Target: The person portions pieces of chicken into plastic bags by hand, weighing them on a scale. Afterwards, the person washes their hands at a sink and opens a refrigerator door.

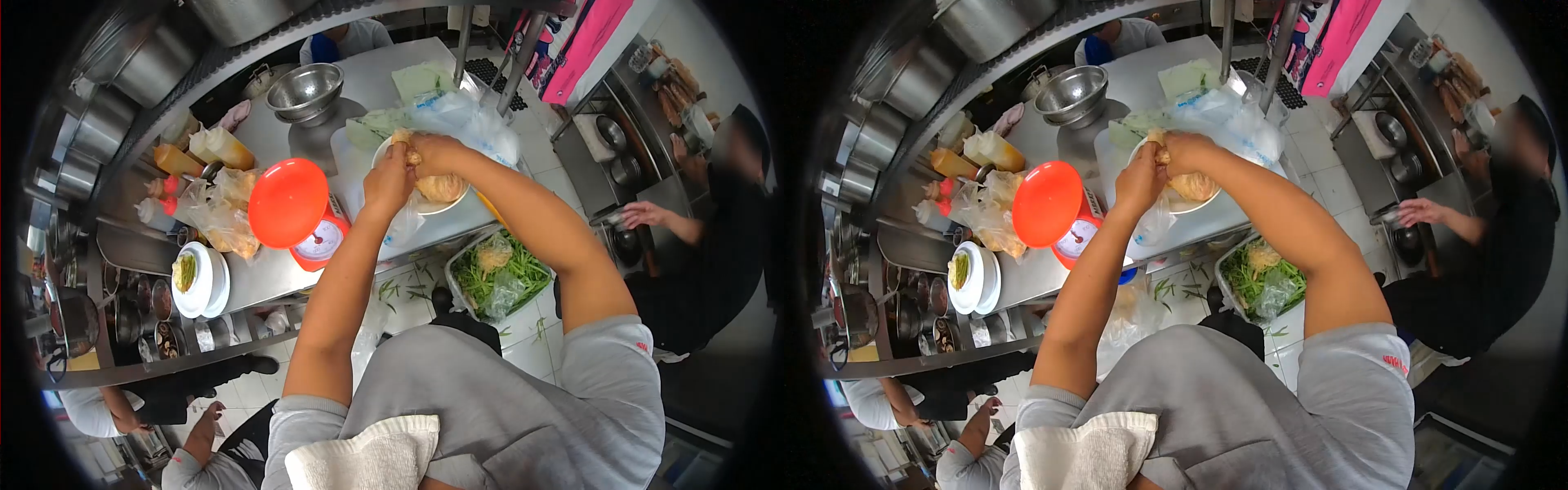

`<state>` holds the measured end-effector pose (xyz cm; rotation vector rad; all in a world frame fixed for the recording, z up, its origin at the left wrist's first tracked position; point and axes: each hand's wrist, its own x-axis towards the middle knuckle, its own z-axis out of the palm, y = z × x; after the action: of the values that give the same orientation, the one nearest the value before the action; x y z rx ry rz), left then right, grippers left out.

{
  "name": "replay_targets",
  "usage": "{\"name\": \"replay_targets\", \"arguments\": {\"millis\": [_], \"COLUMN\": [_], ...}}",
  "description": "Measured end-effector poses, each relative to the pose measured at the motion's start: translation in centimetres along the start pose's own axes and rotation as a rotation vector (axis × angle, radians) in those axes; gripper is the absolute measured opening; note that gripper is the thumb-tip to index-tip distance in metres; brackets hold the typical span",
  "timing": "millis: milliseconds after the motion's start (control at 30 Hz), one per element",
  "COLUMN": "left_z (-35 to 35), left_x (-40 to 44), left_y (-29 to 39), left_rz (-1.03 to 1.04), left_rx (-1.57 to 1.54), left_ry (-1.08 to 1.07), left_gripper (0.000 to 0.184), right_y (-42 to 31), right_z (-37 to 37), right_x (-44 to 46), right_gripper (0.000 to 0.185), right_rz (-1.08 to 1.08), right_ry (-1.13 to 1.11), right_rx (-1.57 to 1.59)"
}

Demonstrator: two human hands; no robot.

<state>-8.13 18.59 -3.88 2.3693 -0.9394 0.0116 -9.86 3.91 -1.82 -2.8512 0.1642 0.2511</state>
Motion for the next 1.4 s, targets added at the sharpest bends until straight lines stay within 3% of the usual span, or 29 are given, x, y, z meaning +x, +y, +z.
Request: {"name": "replay_targets", "arguments": {"millis": [333,500,700,833,900,967,1067,1200,1267,1400], "left_z": [1.2,0.5,0.7,0.7,-0.1,-0.6,-0.2,0.3,0.3,0.8], "left_x": [-0.1,-0.1,0.6,1.5,1.9,2.5,3.3,3.4,3.4,2.9], "left_y": [-0.7,0.0,-0.9,-1.5,-1.6,-1.5,-2.6,-3.3,-3.5,-3.8], "left_rz": [-0.102,-0.130,-0.142,-0.104,-0.104,-0.125,-0.133,-0.196,-0.203,-0.314], "left_rx": [-0.073,-0.014,-0.107,-0.051,-0.005,-0.003,-0.083,-0.417,-0.467,-0.534], "left_ry": [0.094,0.008,0.053,0.033,-0.111,-0.172,-0.237,-0.184,-0.180,-0.165], "left_gripper": [0.031,0.037,0.045,0.048,0.051,0.052,0.049,0.041,0.041,0.040], "right_y": [2.0,4.4,5.1,5.2,4.7,3.6,1.3,0.0,-0.4,-0.5], "right_z": [0.4,1.4,1.5,1.4,1.3,0.8,0.5,0.4,-0.6,-0.8], "right_x": [-0.4,0.9,1.3,0.5,-0.4,-2.1,-3.0,-1.5,-0.7,1.3], "right_gripper": [0.052,0.048,0.039,0.040,0.041,0.047,0.056,0.057,0.054,0.057], "right_rz": [-0.006,-0.021,-0.024,-0.147,-0.227,-0.297,-0.364,-0.389,-0.289,-0.337], "right_ry": [0.078,0.111,0.099,0.046,0.008,0.310,0.445,0.334,0.190,0.077], "right_rx": [0.178,0.370,0.489,0.595,0.624,0.383,0.160,0.022,-0.006,-0.121]}}
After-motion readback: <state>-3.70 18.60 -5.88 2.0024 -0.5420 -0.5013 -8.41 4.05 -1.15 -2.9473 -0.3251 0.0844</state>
